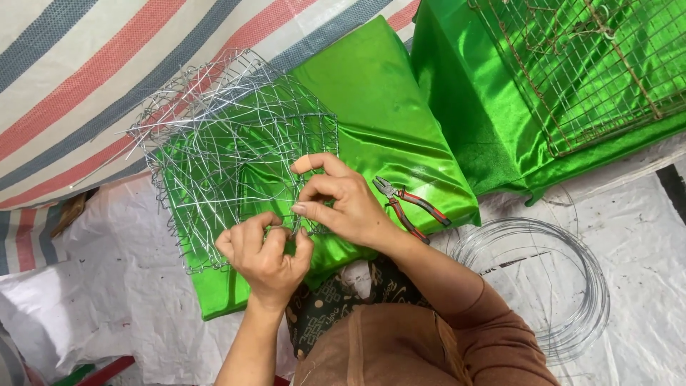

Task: Reinforcing the joints of a wire mesh structure by twisting and cutting thin wire using pliers.

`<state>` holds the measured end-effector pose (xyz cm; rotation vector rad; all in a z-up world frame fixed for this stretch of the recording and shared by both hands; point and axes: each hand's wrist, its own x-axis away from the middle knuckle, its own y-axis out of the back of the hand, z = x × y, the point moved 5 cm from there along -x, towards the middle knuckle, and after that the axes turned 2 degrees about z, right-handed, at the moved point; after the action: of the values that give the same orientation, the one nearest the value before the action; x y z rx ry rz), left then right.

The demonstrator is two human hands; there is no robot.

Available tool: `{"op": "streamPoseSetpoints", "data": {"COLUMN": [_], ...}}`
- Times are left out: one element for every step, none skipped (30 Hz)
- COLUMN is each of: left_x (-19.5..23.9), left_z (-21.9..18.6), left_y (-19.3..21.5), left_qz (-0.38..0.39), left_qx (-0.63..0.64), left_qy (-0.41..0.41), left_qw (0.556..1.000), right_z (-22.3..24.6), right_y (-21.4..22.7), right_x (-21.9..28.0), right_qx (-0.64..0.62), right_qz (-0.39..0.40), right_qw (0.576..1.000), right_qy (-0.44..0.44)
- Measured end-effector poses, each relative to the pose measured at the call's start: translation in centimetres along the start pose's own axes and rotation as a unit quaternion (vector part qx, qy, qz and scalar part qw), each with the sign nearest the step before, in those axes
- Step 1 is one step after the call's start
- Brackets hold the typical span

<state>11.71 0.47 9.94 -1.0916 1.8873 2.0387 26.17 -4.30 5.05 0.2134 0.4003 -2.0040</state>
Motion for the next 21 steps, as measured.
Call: {"op": "streamPoseSetpoints", "data": {"left_x": [0.1,0.1,0.1,0.0,-0.1,-0.1,-0.2,-0.3,-0.3,-0.2,-0.1,-0.1,-0.1,-0.1,-0.1,-0.1,-0.1,-0.1,0.0,0.1,0.2], "left_z": [0.1,0.2,0.2,0.2,0.1,0.0,0.0,0.0,0.0,-0.1,0.0,0.0,0.0,0.0,0.0,0.0,0.0,0.0,0.1,0.1,0.1], "left_y": [0.0,0.0,-0.1,-0.1,-0.1,-0.1,0.0,0.1,0.1,0.1,0.1,0.1,0.0,-0.1,-0.1,-0.1,-0.1,-0.1,-0.1,-0.1,-0.1], "left_qz": [0.000,0.000,0.000,0.000,0.000,0.000,0.000,0.002,0.004,0.004,0.004,0.004,0.002,-0.001,-0.005,-0.008,-0.010,-0.012,-0.014,-0.019,-0.024], "left_qx": [0.000,0.003,0.006,0.006,-0.003,-0.012,-0.013,-0.010,-0.007,-0.007,0.003,0.012,0.011,0.015,0.019,0.017,0.019,0.021,0.021,0.024,0.027], "left_qy": [0.000,-0.002,-0.003,-0.003,-0.002,-0.002,-0.001,0.000,0.002,0.002,0.003,0.005,0.005,0.004,0.002,0.004,0.003,0.002,0.003,0.000,-0.004], "left_qw": [1.000,1.000,1.000,1.000,1.000,1.000,1.000,1.000,1.000,1.000,1.000,1.000,1.000,1.000,1.000,1.000,1.000,1.000,1.000,1.000,0.999], "right_z": [-0.1,-0.2,-0.4,-0.4,-0.5,-0.5,-0.5,-0.6,-0.7,-0.7,-0.7,-0.7,-0.7,-0.8,-0.9,-0.9,-1.0,-1.0,-1.1,-1.1,-1.2], "right_y": [0.0,0.0,0.1,0.1,0.1,0.0,0.0,0.0,0.1,0.1,0.1,0.2,0.2,0.3,0.3,0.3,0.3,0.4,0.3,0.2,0.2], "right_x": [0.0,0.0,-0.1,-0.1,-0.1,-0.1,-0.1,-0.1,-0.1,0.0,0.0,0.0,0.0,0.1,0.1,0.1,0.1,0.1,0.1,0.2,0.2], "right_qx": [0.000,0.002,0.005,0.005,0.008,0.012,0.012,0.008,0.005,0.005,0.000,-0.006,-0.005,-0.001,0.004,0.004,0.007,0.010,0.011,0.015,0.020], "right_qz": [0.000,-0.004,-0.007,-0.007,-0.010,-0.014,-0.013,-0.015,-0.017,-0.016,-0.017,-0.018,-0.016,-0.020,-0.022,-0.020,-0.024,-0.028,-0.027,-0.027,-0.028], "right_qw": [1.000,1.000,1.000,1.000,1.000,1.000,1.000,1.000,1.000,1.000,1.000,1.000,1.000,1.000,0.999,1.000,0.999,0.999,0.999,0.999,0.999], "right_qy": [0.000,-0.003,-0.006,-0.005,-0.007,-0.008,-0.008,-0.013,-0.019,-0.018,-0.018,-0.019,-0.017,-0.020,-0.023,-0.021,-0.023,-0.025,-0.024,-0.025,-0.026]}}
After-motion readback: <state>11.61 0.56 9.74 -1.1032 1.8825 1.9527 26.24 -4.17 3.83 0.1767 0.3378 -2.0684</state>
